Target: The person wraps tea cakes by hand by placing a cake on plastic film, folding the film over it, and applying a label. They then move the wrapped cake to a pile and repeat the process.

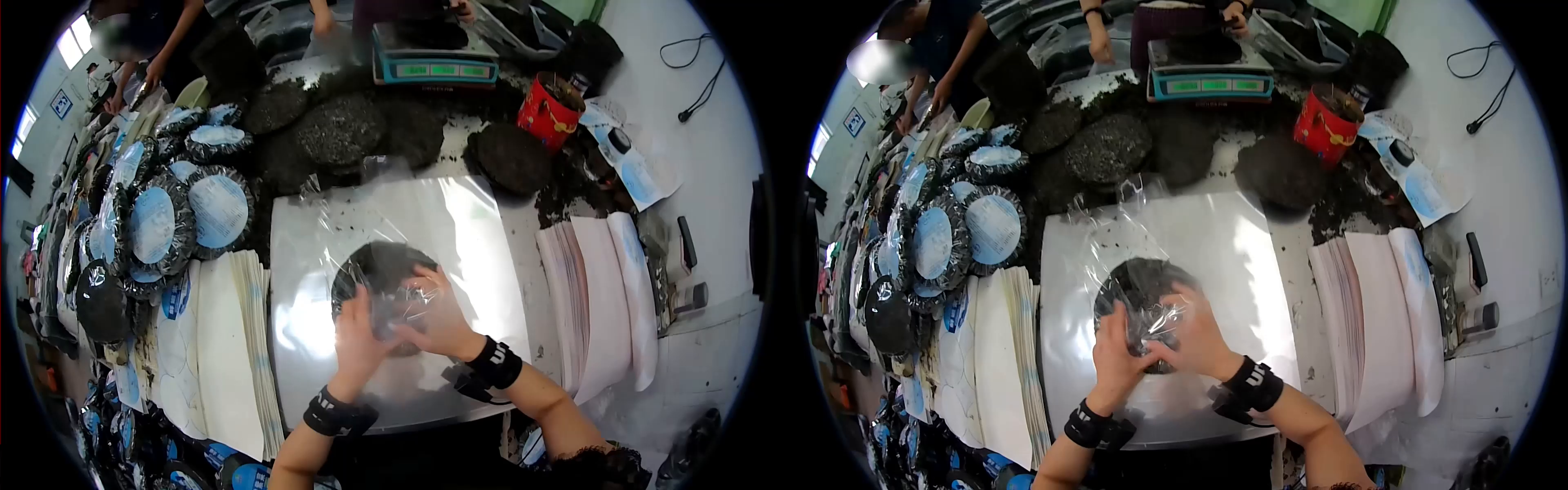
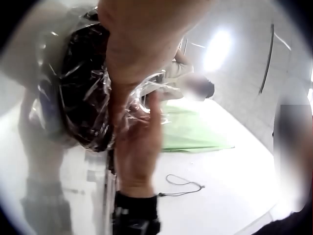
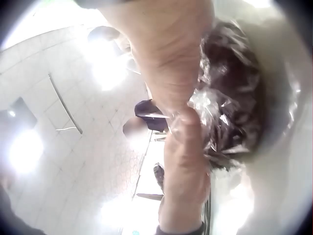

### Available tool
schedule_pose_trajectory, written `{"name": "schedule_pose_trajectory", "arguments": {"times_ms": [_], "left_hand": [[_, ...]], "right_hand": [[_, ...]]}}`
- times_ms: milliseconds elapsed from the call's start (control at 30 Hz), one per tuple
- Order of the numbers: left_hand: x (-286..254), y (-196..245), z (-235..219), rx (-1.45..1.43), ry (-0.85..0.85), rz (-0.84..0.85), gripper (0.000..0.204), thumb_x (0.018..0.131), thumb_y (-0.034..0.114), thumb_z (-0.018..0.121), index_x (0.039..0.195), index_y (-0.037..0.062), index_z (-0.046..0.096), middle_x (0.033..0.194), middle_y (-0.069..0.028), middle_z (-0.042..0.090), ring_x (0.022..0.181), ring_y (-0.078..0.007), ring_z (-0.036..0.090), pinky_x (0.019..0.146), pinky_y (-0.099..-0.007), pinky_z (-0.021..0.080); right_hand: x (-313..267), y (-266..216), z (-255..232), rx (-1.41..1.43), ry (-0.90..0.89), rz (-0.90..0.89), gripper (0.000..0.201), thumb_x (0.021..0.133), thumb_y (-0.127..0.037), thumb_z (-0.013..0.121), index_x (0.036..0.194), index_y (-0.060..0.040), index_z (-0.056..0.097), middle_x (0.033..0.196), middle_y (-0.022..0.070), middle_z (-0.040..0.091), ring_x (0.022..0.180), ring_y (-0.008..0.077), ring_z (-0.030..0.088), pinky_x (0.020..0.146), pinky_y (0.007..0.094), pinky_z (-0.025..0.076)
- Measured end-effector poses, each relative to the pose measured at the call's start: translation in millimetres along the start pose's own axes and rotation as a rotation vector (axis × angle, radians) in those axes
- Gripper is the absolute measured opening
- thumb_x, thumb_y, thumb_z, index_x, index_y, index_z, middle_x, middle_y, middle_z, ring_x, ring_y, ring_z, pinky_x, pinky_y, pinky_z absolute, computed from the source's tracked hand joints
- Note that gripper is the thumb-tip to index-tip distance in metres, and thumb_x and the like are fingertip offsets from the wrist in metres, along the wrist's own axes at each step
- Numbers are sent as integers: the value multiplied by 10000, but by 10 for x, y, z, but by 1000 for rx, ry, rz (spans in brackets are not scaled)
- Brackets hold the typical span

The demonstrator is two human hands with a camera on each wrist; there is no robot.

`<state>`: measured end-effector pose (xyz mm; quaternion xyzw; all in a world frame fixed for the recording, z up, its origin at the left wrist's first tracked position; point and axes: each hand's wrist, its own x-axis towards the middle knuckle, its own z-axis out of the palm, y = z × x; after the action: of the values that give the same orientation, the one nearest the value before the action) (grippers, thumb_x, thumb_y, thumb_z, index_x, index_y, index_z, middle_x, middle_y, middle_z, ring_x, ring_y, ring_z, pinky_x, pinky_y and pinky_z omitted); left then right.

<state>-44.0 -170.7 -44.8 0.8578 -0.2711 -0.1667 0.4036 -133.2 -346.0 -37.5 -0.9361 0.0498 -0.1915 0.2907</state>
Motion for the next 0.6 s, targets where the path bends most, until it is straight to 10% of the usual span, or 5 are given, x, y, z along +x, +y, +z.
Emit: {"name": "schedule_pose_trajectory", "arguments": {"times_ms": [100,200,400,533,600], "left_hand": [[57,-58,-57,467,100,479,1096,630,397,933,1503,-17,415,1438,-245,489,1321,-413,468,981,-487,454],[229,171,-57,181,444,410,931,574,359,955,1368,33,595,1238,-143,574,1029,-331,602,808,-366,502],[309,-5,-151,418,106,508,1033,556,425,971,1429,89,532,1140,-125,606,1024,-316,599,883,-455,498],[576,85,-189,-208,72,443,957,589,383,962,1385,44,553,1159,-117,628,972,-306,589,837,-431,458],[534,-55,-102,38,-16,377,1002,587,388,966,1409,23,525,1163,-119,626,979,-302,592,879,-427,460]], "right_hand": [[140,26,-24,195,18,70,592,746,-352,866,1195,-32,649,1104,188,683,1037,332,672,916,395,518],[122,-55,72,40,-62,127,499,733,-351,871,1097,-45,719,1055,183,709,944,330,703,873,399,540],[778,227,-12,199,-20,-269,666,727,-504,850,1152,-33,647,1301,233,586,1249,435,532,1048,516,436],[386,523,263,359,-272,-227,825,728,-407,854,1356,8,515,1445,245,485,1361,459,444,1116,529,388],[518,464,204,343,2,-167,774,751,-410,827,1340,-6,530,1338,223,556,1277,453,508,1090,523,409]]}}
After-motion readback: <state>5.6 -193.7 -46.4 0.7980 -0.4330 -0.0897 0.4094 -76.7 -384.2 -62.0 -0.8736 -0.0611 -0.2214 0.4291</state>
